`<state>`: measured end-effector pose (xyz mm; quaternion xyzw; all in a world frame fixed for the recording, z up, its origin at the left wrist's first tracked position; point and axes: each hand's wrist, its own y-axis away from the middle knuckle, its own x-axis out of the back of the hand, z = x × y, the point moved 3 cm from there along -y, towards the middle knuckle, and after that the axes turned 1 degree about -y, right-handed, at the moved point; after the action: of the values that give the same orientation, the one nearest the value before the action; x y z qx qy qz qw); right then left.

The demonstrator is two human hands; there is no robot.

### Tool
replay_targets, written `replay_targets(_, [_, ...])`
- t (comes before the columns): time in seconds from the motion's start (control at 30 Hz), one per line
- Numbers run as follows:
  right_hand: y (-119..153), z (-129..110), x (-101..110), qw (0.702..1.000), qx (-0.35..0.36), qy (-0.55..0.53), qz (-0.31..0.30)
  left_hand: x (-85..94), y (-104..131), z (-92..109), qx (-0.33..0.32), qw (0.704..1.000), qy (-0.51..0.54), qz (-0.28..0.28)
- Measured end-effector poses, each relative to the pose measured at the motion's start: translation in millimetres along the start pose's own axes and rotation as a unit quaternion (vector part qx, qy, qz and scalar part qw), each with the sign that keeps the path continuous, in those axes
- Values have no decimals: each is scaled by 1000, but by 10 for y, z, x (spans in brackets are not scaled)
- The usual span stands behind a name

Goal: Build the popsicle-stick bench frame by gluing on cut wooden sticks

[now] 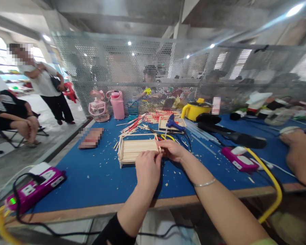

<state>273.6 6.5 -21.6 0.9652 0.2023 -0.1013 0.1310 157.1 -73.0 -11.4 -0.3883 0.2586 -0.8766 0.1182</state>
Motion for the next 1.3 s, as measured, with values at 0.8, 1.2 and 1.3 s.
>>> replay_targets(0.8, [43,-41,-13,1000,-3,10,5,733,-765,-1507,205,921,331,16])
replay_targets(1.2, [38,-36,10,1000,-1,21,18,543,-697,-1472,246,878,399,-93])
replay_targets(1.3, [36,-38,9,1000,-3,21,14,530,-696,-1476,248,876,404,-88])
